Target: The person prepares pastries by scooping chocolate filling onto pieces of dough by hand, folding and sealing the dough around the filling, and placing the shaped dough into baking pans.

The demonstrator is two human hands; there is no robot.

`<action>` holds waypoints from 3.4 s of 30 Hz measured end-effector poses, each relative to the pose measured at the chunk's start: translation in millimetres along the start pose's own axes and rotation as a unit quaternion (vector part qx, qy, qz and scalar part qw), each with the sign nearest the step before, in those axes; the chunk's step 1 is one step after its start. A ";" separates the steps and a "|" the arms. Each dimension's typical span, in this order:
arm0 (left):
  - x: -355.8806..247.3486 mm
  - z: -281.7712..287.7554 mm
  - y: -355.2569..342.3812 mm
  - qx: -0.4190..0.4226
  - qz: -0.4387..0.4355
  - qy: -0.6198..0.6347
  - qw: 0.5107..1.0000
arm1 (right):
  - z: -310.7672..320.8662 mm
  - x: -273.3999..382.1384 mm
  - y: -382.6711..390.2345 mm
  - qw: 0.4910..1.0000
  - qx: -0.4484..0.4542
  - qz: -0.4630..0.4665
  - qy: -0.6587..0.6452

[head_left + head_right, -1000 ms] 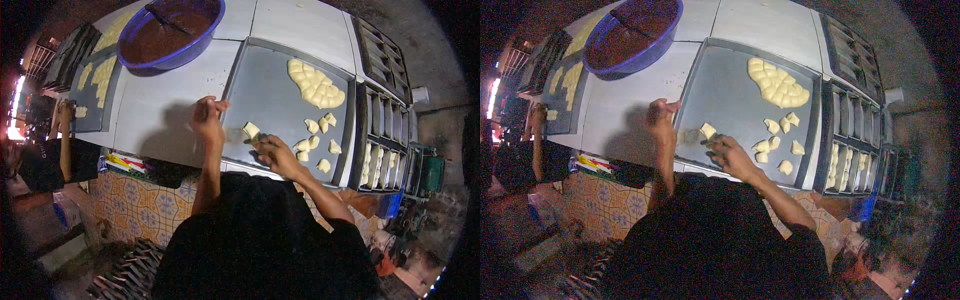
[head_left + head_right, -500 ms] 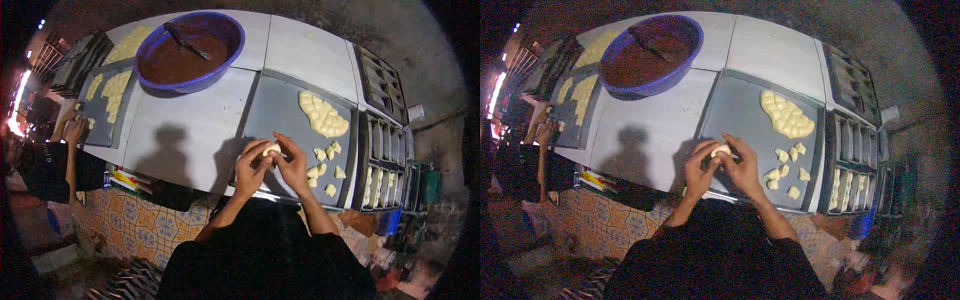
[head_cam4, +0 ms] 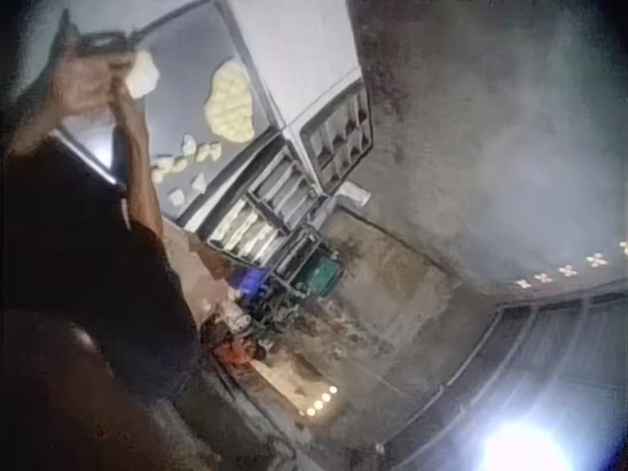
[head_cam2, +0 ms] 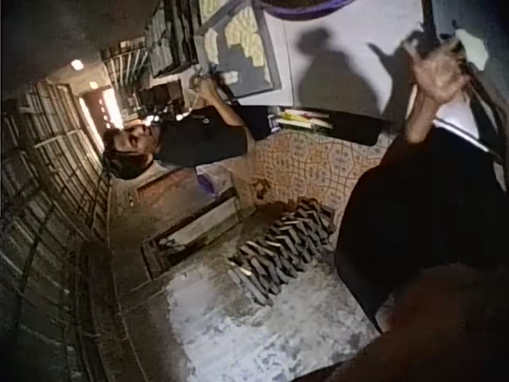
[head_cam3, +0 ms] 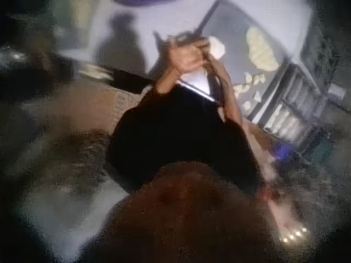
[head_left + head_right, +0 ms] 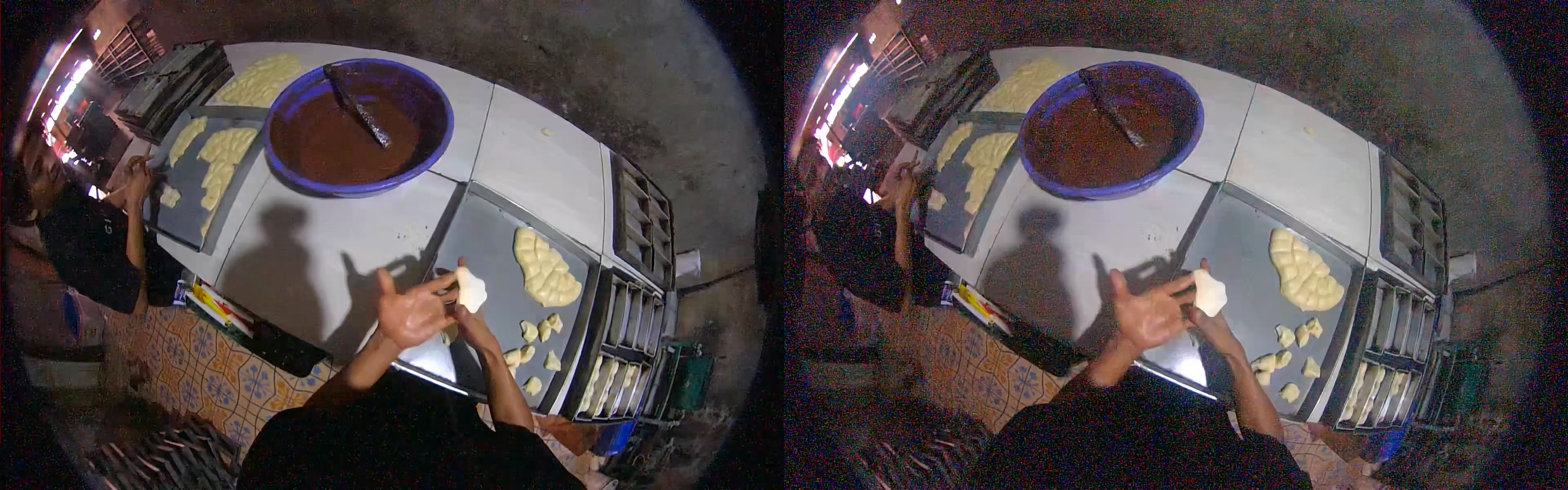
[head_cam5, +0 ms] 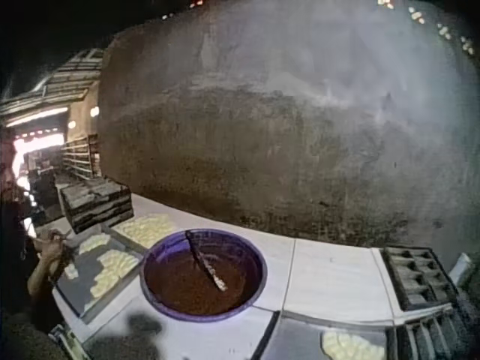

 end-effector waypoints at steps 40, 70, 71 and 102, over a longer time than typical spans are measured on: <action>20.6 13.4 18.1 -0.221 -0.056 -0.659 0.716 | 24.0 48.1 64.8 0.923 -0.260 0.253 0.129; -43.0 39.9 68.9 -0.345 -0.214 -0.596 0.693 | 26.9 -7.0 53.6 0.894 -0.156 0.159 0.389; -37.2 37.6 67.5 -0.344 -0.212 -0.596 0.693 | 6.3 -4.8 55.6 0.853 -0.104 0.167 0.483; -97.4 0.6 -57.2 0.049 0.001 -0.276 0.960 | 9.7 10.8 -26.8 0.996 -0.007 0.090 -0.018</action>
Point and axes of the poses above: each hand's wrist, its own y-axis away from the middle knuckle, its own z-axis out of the back of the hand, x = y × z, the point moved 6 cm from there along -y, towards the middle knuckle, and after that the axes turned 7 degrees about -y, right-handed, at the moved point
